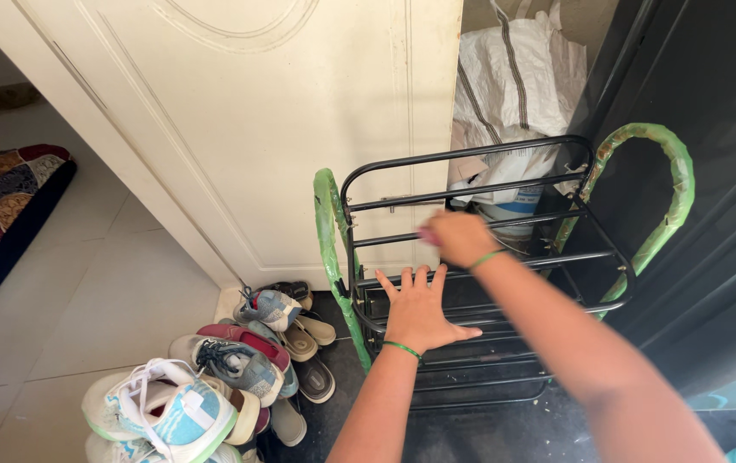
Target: The person wipes the metal bars and green-wrapped handles of a shoe rack using a pink cloth. The person systematically cleans the horizontal bars and vertical supports of the rack.
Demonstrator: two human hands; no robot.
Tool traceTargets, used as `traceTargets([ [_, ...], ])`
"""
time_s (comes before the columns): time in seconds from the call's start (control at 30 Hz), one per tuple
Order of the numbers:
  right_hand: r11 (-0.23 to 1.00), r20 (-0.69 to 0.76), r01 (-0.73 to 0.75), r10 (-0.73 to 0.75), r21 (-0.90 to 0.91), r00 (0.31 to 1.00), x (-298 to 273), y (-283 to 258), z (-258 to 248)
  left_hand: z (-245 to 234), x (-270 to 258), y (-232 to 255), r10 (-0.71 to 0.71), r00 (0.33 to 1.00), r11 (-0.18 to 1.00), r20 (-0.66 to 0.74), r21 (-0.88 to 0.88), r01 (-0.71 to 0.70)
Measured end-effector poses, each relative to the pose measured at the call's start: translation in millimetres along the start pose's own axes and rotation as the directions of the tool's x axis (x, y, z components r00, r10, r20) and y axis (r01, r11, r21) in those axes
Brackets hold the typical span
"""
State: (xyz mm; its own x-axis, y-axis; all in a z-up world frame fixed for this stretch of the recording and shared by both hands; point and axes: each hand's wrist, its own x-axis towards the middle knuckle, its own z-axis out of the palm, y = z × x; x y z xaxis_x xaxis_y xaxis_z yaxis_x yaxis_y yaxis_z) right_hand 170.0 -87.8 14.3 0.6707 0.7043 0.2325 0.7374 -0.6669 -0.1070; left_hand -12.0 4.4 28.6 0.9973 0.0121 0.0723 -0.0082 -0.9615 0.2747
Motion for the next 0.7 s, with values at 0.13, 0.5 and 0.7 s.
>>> traceTargets([
  [0.13, 0.941, 0.068, -0.226, 0.25, -0.252, 0.966, -41, 105, -21, -1, -1, 0, 0.009, 1.0, 1.0, -0.022, -0.015, -0.009],
  [0.5, 0.686, -0.238, -0.441, 0.376, -0.578, 0.896, -61, 184, 34, 2, 0, -1, 0.031, 0.999, 0.999, -0.016, -0.019, -0.031],
  [0.7, 0.916, 0.116, -0.229, 0.28, -0.33, 0.953, 14, 78, 51, 11, 4, -1, 0.039, 0.999, 0.999, -0.035, 0.011, -0.039],
])
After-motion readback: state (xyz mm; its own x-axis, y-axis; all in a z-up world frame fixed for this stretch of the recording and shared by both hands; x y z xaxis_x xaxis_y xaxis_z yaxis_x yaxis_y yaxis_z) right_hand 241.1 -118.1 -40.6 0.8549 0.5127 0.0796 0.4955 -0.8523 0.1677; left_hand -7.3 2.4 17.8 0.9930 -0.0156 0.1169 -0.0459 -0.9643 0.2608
